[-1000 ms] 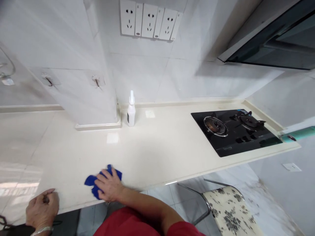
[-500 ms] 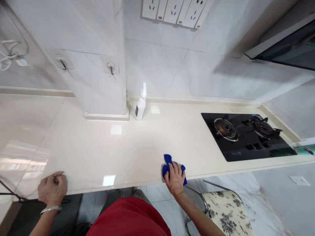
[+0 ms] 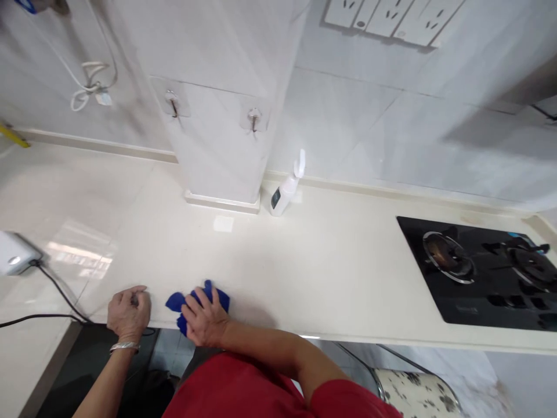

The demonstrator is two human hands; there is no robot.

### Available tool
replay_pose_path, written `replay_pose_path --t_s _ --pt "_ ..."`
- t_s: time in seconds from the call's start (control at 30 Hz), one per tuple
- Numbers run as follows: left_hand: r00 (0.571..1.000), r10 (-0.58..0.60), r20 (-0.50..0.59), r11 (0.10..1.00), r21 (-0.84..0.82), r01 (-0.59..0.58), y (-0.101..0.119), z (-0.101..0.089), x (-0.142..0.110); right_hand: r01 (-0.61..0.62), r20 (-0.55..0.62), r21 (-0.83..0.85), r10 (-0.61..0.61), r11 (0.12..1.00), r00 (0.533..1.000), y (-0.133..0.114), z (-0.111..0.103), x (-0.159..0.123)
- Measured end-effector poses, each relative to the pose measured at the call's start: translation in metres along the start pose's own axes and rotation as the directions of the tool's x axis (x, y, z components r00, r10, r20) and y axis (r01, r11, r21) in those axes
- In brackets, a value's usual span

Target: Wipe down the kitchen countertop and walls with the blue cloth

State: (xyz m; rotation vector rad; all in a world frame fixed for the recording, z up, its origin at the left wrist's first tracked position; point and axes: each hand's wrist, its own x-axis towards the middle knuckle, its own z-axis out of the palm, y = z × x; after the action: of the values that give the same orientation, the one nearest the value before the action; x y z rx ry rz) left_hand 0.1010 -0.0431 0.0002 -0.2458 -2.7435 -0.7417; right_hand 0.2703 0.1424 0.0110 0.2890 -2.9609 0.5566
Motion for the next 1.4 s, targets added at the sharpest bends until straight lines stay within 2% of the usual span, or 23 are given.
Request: replay_pose_path --t_s 0.1,0.17,0.23,0.3,0.37,0.43,0.57,0.67,0.73,0.8,0.9,1.03,1.13,1.2,1.3,1.4 --pt "0.999 0.040 -0.021 0.999 -0.006 -0.040 -0.004 0.001 -0.002 0.088 -0.038 -0.012 -0.089 0.996 0.995 -0.021 0.012 0.048" --pt "0.997 0.067 -0.031 0.998 0.001 -0.067 -0.006 0.002 -0.003 0.105 -0.050 -0.010 -0.105 0.994 0.993 -0.028 0.017 0.067" --pt "0.996 0.074 -0.044 0.997 0.014 -0.073 -0.007 0.002 -0.004 0.123 -0.054 0.000 -0.123 0.992 0.991 -0.027 0.016 0.073" --pt "0.996 0.067 -0.055 0.997 0.028 -0.066 -0.007 0.002 -0.004 0.213 -0.040 0.010 -0.213 0.977 0.976 -0.016 0.011 0.065" --pt "0.996 0.062 -0.061 0.998 0.034 -0.060 -0.006 0.001 -0.004 0.345 -0.009 0.027 -0.345 0.938 0.939 0.005 0.003 0.040" --pt "0.996 0.062 -0.063 0.998 0.026 -0.060 -0.006 0.002 -0.004 0.412 0.012 0.041 -0.412 0.910 0.911 0.035 -0.009 0.000" --pt "0.996 0.061 -0.071 0.998 0.020 -0.060 -0.006 0.003 -0.002 0.256 -0.002 -0.001 -0.256 0.967 0.967 0.097 -0.040 -0.112" --pt "0.994 0.059 -0.087 0.998 0.023 -0.058 -0.008 0.006 -0.003 0.117 0.071 -0.084 -0.111 0.990 0.991 0.125 -0.062 -0.192" --pt "0.994 0.055 -0.100 0.998 0.023 -0.053 -0.008 0.007 -0.003 0.060 0.091 -0.121 -0.049 0.991 0.995 0.128 -0.071 -0.223" --pt "0.993 0.055 -0.108 0.998 0.026 -0.053 -0.008 0.008 -0.003 0.000 0.082 -0.142 0.012 0.990 0.997 0.121 -0.071 -0.227" --pt "0.991 0.073 -0.112 0.997 0.027 -0.070 -0.008 0.009 -0.004 -0.010 0.047 -0.129 0.017 0.992 0.999 0.099 -0.056 -0.190" --pt "0.992 0.064 -0.105 0.998 0.020 -0.062 -0.006 0.007 -0.005 0.144 0.006 -0.053 -0.144 0.988 0.990 0.064 -0.027 -0.099" --pt "0.996 0.028 -0.083 1.000 0.014 -0.027 -0.002 0.004 -0.007 0.264 0.026 -0.005 -0.264 0.964 0.964 0.038 -0.011 -0.034" --pt "0.998 0.005 -0.065 1.000 0.013 -0.005 0.001 0.002 -0.008 0.303 0.034 0.017 -0.304 0.953 0.952 0.023 -0.004 0.003" --pt "0.998 -0.044 -0.033 0.999 0.000 0.044 0.004 -0.001 -0.009 0.290 0.011 0.029 -0.290 0.957 0.957 0.009 0.006 0.050" --pt "0.997 -0.072 -0.006 0.997 -0.008 0.072 0.004 -0.002 -0.009 0.187 -0.048 0.023 -0.185 0.982 0.981 0.005 0.015 0.088"
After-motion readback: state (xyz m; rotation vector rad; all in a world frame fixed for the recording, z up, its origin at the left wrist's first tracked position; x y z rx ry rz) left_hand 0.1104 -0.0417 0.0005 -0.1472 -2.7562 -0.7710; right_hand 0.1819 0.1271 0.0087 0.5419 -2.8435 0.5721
